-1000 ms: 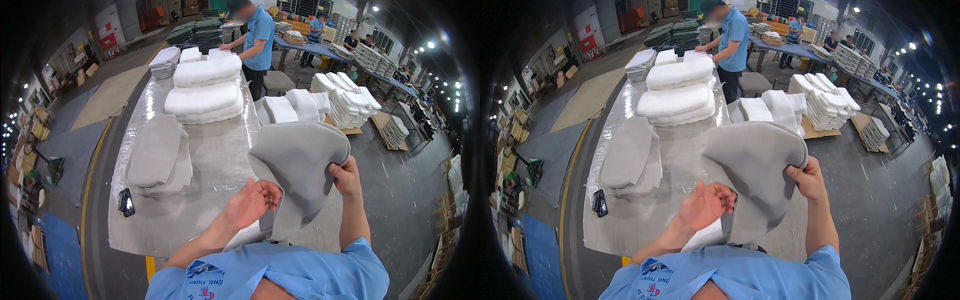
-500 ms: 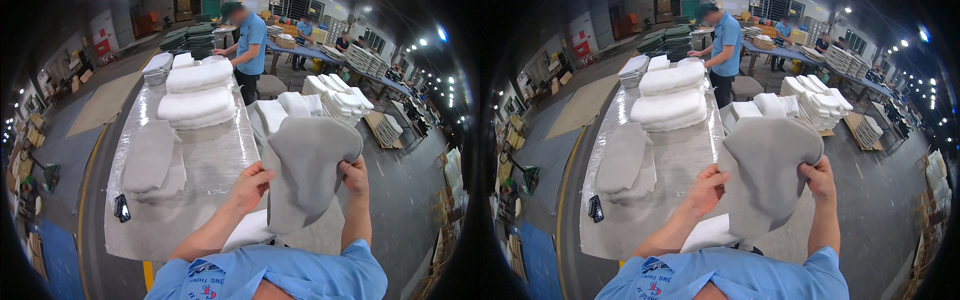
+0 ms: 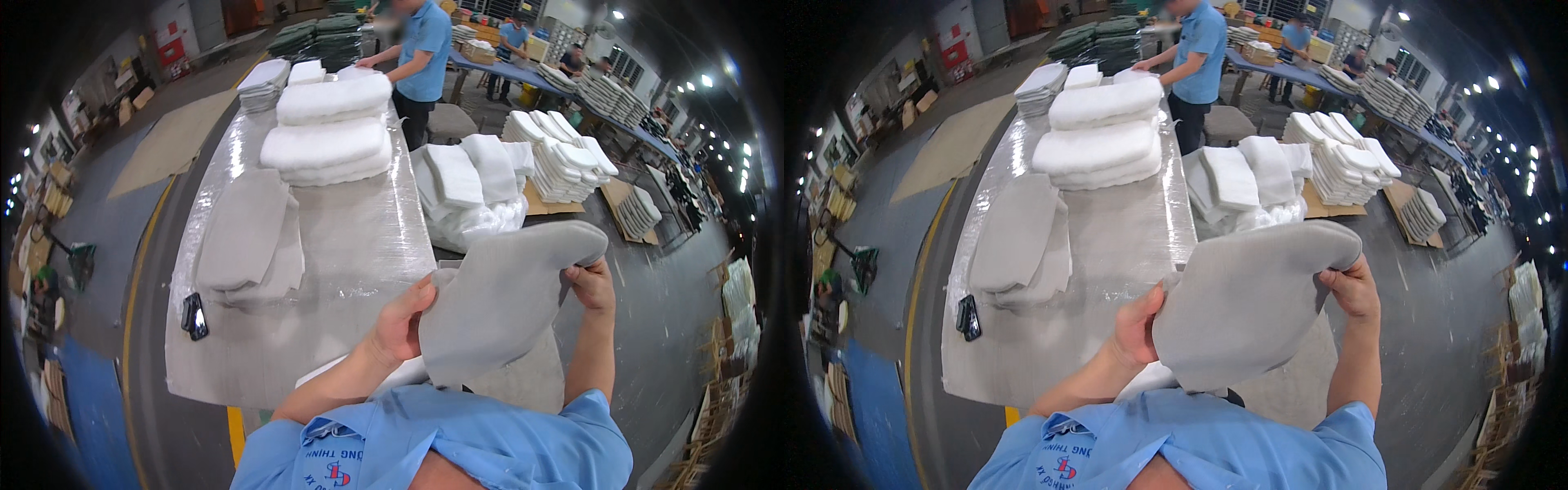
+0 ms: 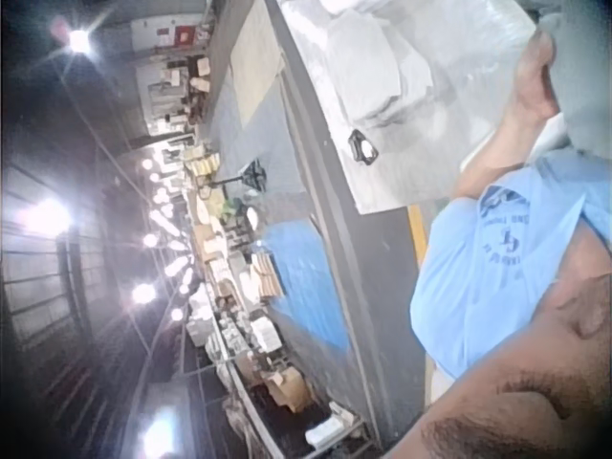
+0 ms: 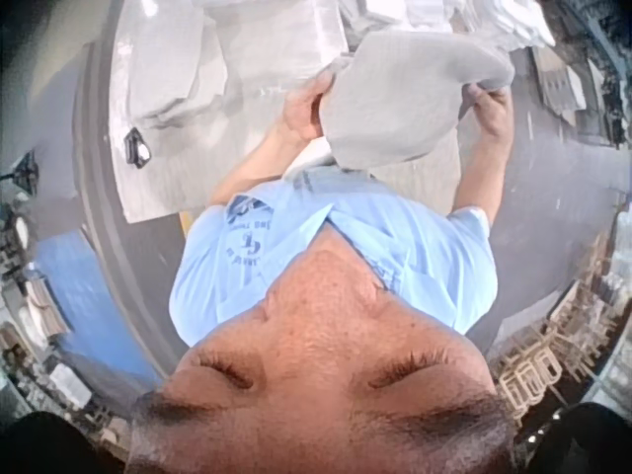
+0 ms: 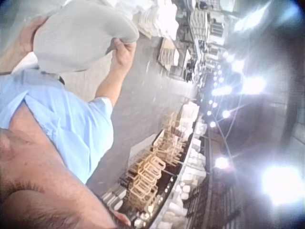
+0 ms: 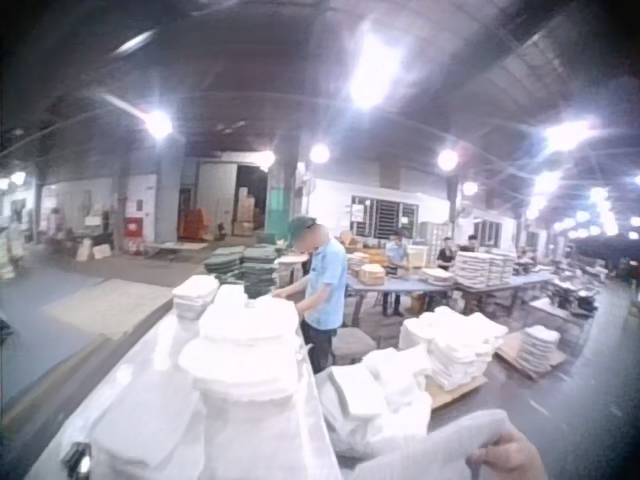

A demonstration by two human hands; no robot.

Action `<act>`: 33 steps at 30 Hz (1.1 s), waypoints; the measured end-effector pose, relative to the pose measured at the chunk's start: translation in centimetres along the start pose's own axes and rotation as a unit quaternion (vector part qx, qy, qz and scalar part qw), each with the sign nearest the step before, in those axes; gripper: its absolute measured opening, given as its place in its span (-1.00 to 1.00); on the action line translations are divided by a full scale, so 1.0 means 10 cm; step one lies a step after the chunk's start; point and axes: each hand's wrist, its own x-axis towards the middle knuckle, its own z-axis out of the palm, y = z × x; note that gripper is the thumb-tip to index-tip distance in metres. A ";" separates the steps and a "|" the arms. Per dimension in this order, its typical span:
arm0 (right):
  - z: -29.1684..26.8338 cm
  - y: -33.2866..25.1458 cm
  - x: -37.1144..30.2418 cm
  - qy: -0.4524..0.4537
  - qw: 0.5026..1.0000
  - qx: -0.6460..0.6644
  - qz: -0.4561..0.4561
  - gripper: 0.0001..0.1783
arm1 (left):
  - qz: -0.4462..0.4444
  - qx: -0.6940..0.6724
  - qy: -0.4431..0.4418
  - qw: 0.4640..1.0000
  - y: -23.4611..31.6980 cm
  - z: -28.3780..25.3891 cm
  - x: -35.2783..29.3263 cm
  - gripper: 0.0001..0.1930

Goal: The person repeatedly inserts white foam inserts into gray fabric cushion covers, aligns edges, and places the finished cushions on a nearby stack. The process is performed one at a time by hand.

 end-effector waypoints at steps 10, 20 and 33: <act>1.40 -0.63 0.81 -0.548 0.836 0.011 0.020 -0.40 | 0.142 0.183 0.196 0.953 -0.11 0.04 -1.06 -0.79; 3.15 0.85 -0.16 -0.613 0.692 -0.047 0.378 -0.49 | 0.324 0.355 0.517 0.708 -0.83 0.06 -2.02 -0.84; 3.60 0.85 -0.21 -0.560 0.614 0.124 0.542 -0.83 | 0.411 0.449 0.637 0.473 -1.02 0.11 -2.10 -0.85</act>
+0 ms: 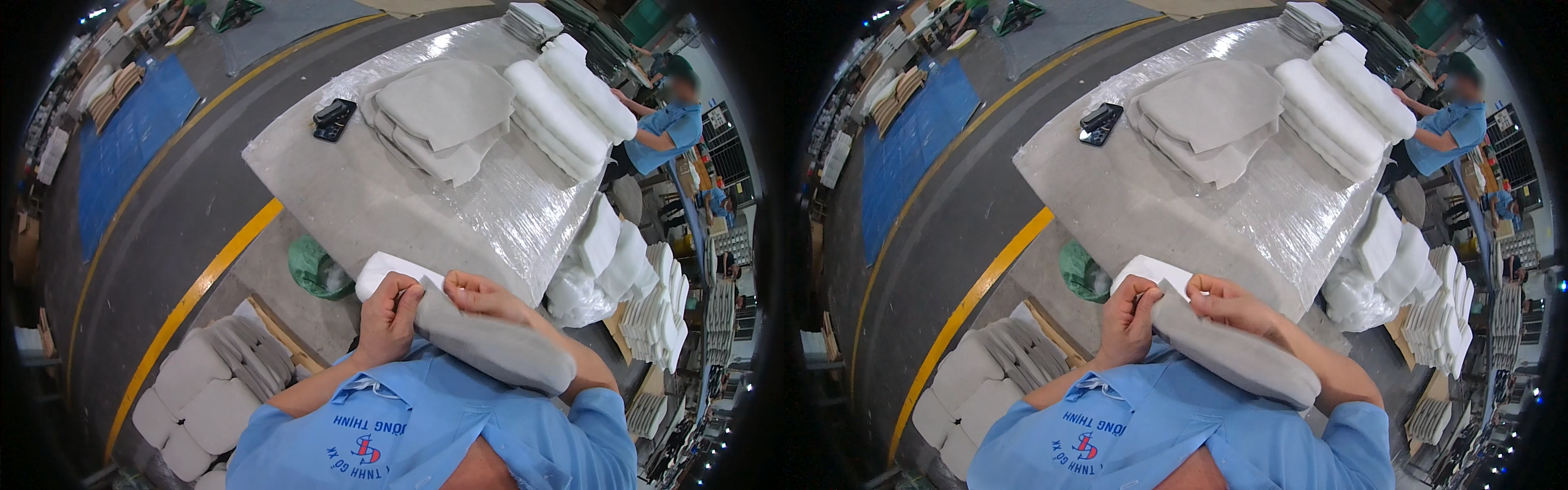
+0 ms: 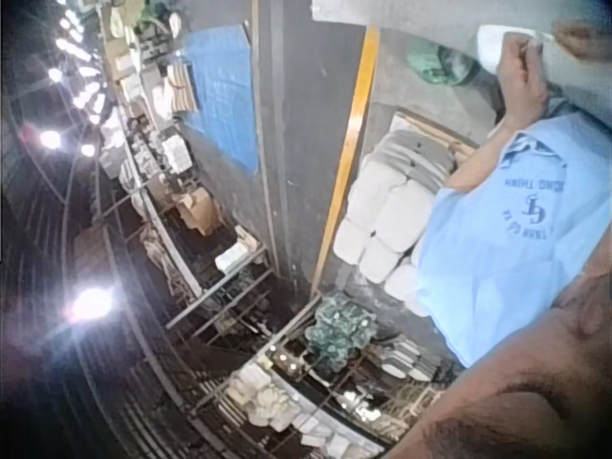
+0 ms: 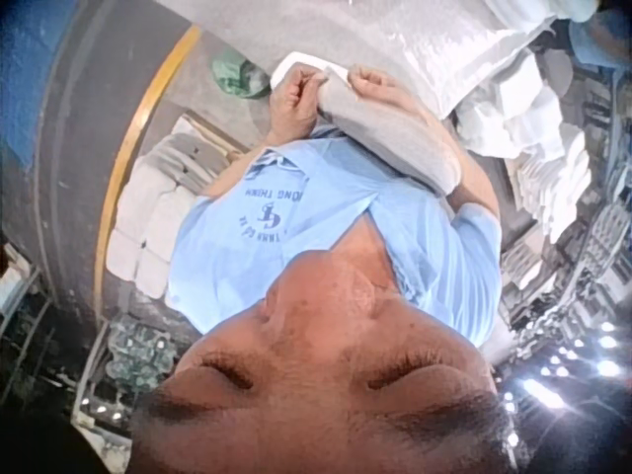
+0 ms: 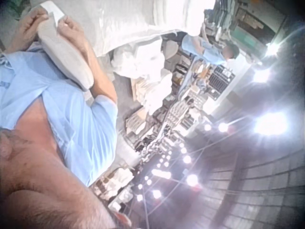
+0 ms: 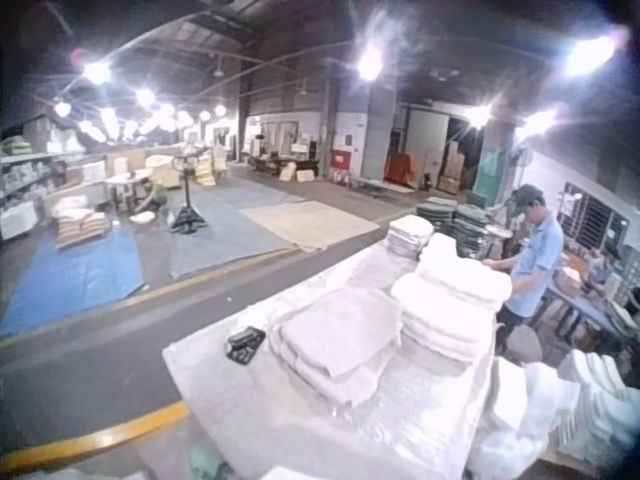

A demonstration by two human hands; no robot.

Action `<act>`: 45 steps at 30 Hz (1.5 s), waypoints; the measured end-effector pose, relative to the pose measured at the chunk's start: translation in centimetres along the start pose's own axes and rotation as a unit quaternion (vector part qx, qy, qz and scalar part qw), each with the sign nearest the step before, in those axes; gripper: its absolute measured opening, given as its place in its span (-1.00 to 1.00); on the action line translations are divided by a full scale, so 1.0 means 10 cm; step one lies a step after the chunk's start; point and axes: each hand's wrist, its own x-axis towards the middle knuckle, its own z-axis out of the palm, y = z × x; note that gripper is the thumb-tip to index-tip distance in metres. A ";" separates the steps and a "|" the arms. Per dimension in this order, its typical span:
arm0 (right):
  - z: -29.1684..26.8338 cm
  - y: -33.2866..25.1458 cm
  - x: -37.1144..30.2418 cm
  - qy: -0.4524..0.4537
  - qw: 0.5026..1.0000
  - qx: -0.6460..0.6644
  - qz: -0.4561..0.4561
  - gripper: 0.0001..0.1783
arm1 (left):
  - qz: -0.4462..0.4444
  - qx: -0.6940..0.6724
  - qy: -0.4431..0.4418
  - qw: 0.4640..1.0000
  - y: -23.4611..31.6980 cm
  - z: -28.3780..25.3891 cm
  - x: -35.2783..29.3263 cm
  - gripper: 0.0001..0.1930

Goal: The person repeatedly inserts white foam inserts into gray fabric cushion covers, aligns edges, and places the finished cushions on a nearby stack. The process is performed one at a time by hand.

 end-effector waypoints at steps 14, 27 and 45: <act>0.10 -0.15 0.51 -0.125 0.928 -0.315 0.151 -0.72 | -0.021 -0.074 0.011 0.997 -0.25 -0.46 -0.39 -0.87; 0.30 0.11 1.66 -0.039 0.604 -0.794 -0.055 -0.62 | -0.168 -0.222 0.155 0.948 -1.23 -0.66 -0.22 -0.81; -1.50 -0.13 -1.20 0.078 0.933 -0.351 0.007 -0.40 | -0.302 -0.041 -0.142 0.942 -1.47 -1.08 0.41 -0.47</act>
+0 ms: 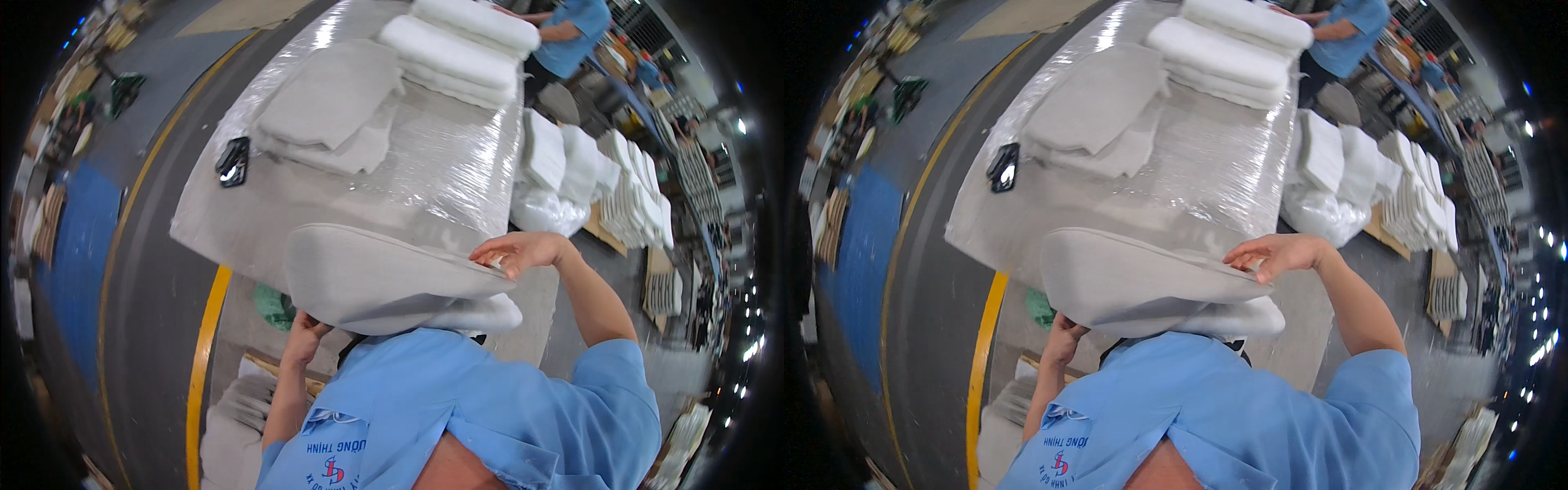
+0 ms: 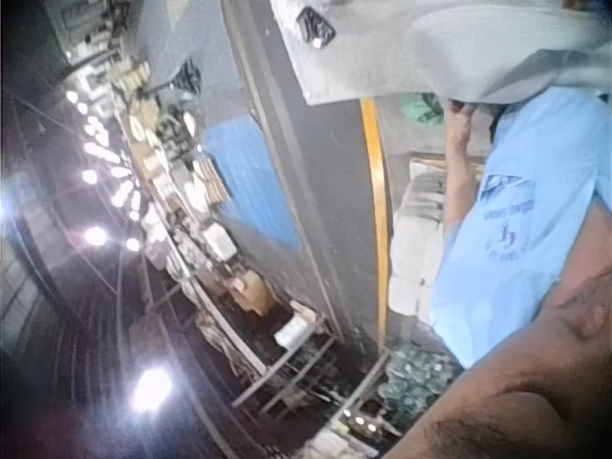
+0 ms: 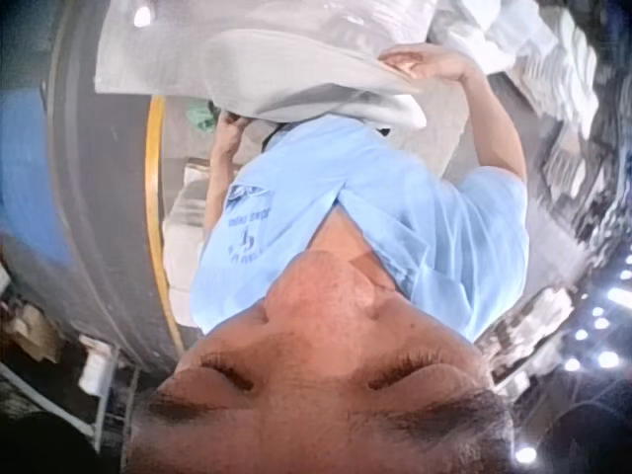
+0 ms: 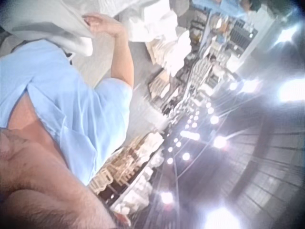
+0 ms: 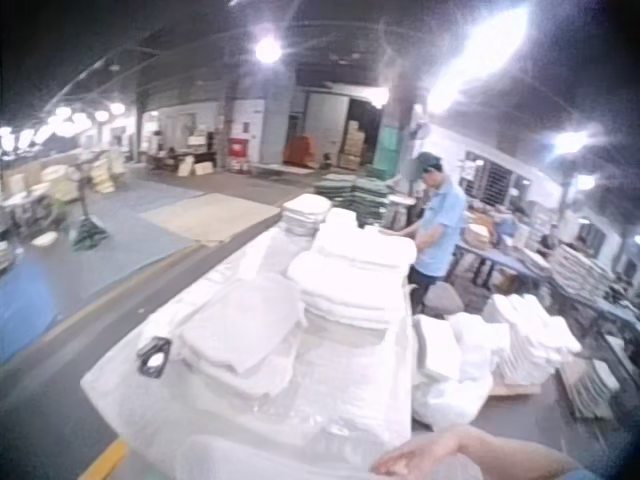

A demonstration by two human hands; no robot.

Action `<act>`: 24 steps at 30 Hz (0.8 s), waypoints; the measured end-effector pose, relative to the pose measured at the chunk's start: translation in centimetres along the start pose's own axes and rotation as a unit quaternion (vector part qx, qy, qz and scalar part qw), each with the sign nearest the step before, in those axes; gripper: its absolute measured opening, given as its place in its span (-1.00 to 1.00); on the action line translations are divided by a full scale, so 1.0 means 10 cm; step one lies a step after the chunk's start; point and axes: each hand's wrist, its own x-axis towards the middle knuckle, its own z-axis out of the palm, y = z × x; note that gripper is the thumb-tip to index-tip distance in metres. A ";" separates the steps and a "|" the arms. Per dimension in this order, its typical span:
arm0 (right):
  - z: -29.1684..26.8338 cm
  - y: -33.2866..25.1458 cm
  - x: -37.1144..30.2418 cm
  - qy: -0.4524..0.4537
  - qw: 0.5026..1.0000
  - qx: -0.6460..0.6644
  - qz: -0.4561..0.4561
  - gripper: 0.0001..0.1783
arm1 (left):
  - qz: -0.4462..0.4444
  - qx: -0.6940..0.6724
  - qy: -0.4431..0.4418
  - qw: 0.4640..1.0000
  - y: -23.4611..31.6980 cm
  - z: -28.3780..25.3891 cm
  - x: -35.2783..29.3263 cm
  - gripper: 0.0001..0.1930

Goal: The person repeatedly inserts white foam inserts into gray fabric cushion covers, aligns edges, and places the finished cushions on a nearby stack. The process is performed one at a time by hand.

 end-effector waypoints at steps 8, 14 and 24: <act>0.47 0.28 -0.36 0.421 0.878 -0.223 -0.048 -0.74 | 0.098 0.073 -0.058 0.991 0.36 0.14 0.42 -0.75; 0.83 -1.21 -0.70 0.460 0.761 -0.393 -0.234 -0.82 | 0.097 0.131 -0.022 0.986 0.51 0.18 0.45 -0.77; 0.57 -0.91 -0.55 0.481 0.759 -0.422 -0.120 -0.84 | 0.069 0.189 -0.041 0.979 0.60 0.10 0.58 -0.78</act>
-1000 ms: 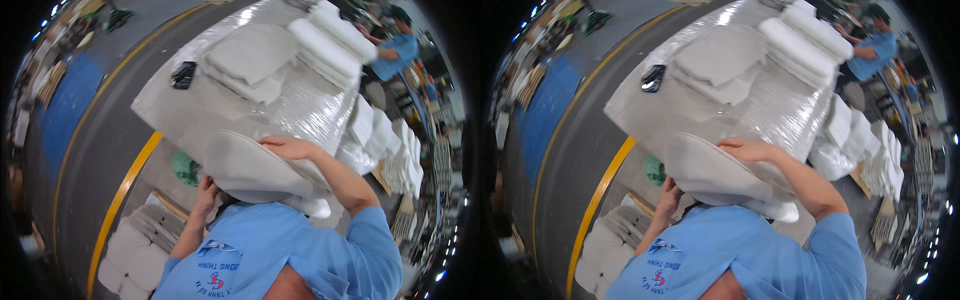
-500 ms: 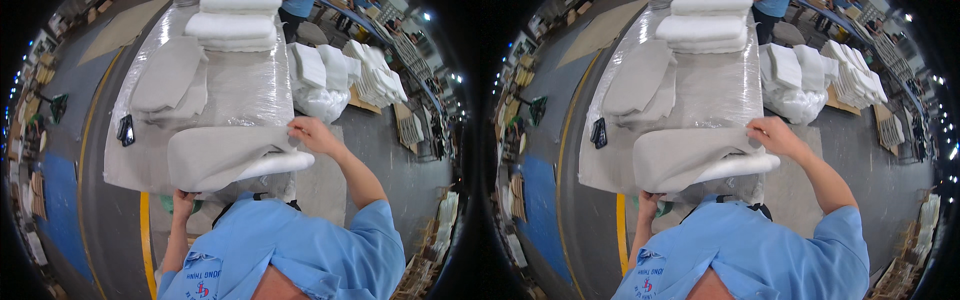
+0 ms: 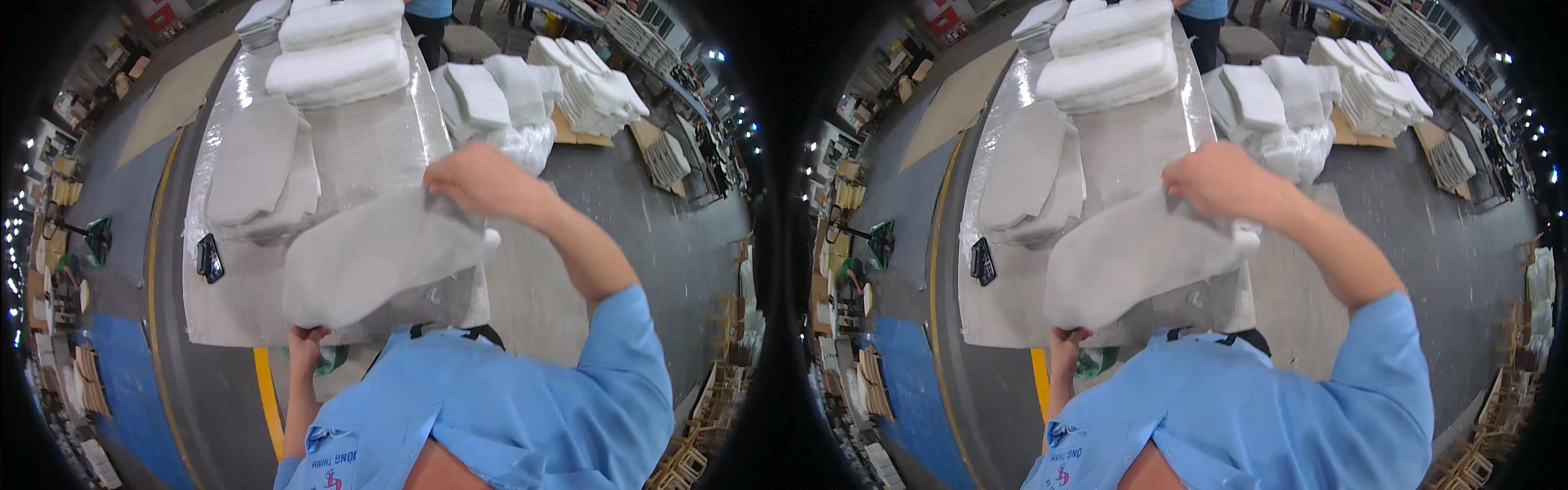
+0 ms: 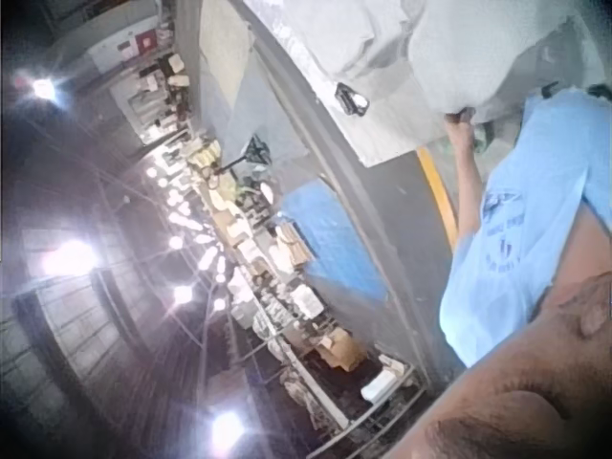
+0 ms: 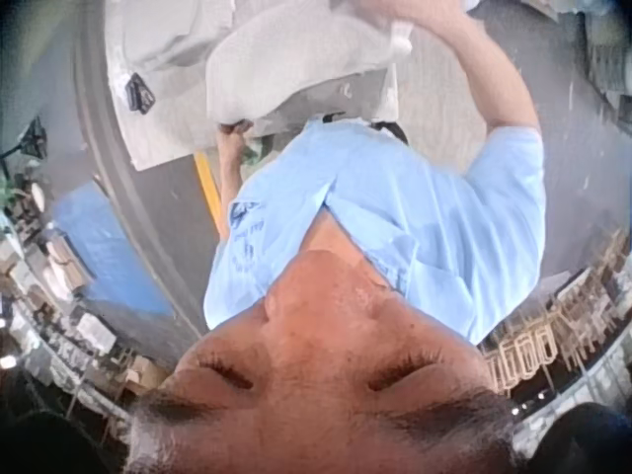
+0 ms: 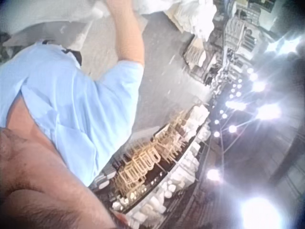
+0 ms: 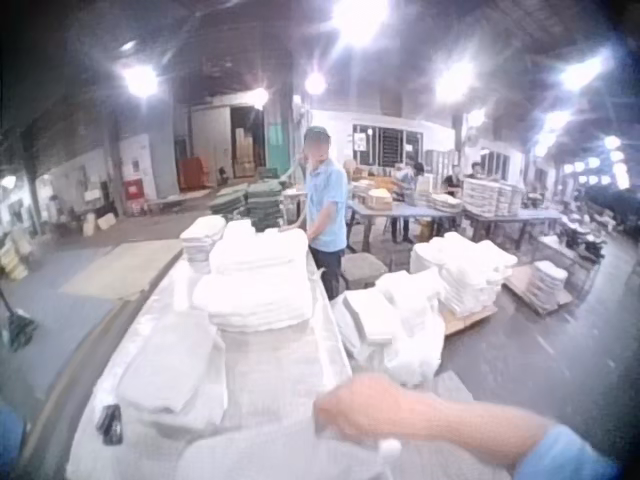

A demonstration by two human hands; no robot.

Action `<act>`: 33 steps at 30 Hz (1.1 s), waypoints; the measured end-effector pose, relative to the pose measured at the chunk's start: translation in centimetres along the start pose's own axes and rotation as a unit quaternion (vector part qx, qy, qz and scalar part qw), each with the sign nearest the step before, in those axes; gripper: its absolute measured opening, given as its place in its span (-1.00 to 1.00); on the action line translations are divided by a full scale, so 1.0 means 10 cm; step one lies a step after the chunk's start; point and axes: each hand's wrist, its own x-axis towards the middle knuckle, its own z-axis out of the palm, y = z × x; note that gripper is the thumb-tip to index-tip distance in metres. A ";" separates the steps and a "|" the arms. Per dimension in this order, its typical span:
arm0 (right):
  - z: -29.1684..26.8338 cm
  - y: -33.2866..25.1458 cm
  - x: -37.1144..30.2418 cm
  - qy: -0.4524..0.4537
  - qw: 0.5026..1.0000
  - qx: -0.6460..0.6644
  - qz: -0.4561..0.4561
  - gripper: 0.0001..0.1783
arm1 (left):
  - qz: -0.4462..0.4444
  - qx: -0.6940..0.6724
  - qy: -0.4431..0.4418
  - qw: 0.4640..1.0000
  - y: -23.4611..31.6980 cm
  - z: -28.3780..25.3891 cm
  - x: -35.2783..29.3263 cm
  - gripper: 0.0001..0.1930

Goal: The person repeatedly inserts white foam inserts into gray fabric cushion covers, aligns edges, and places the finished cushions on a nearby stack. The process is performed one at a time by hand.

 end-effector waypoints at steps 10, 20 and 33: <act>0.01 0.04 -0.10 0.163 0.981 0.045 -0.094 -0.88 | -0.051 0.006 -0.147 0.988 0.09 -0.12 -0.09 -0.31; 0.42 0.56 -0.48 0.066 0.997 -0.040 -0.016 -0.85 | 0.024 0.062 -0.044 0.997 -0.09 -0.02 0.04 -0.68; 0.92 0.13 -1.65 0.224 0.971 0.083 -0.005 -0.69 | 0.143 0.240 0.002 0.960 -0.33 0.09 -0.58 -0.76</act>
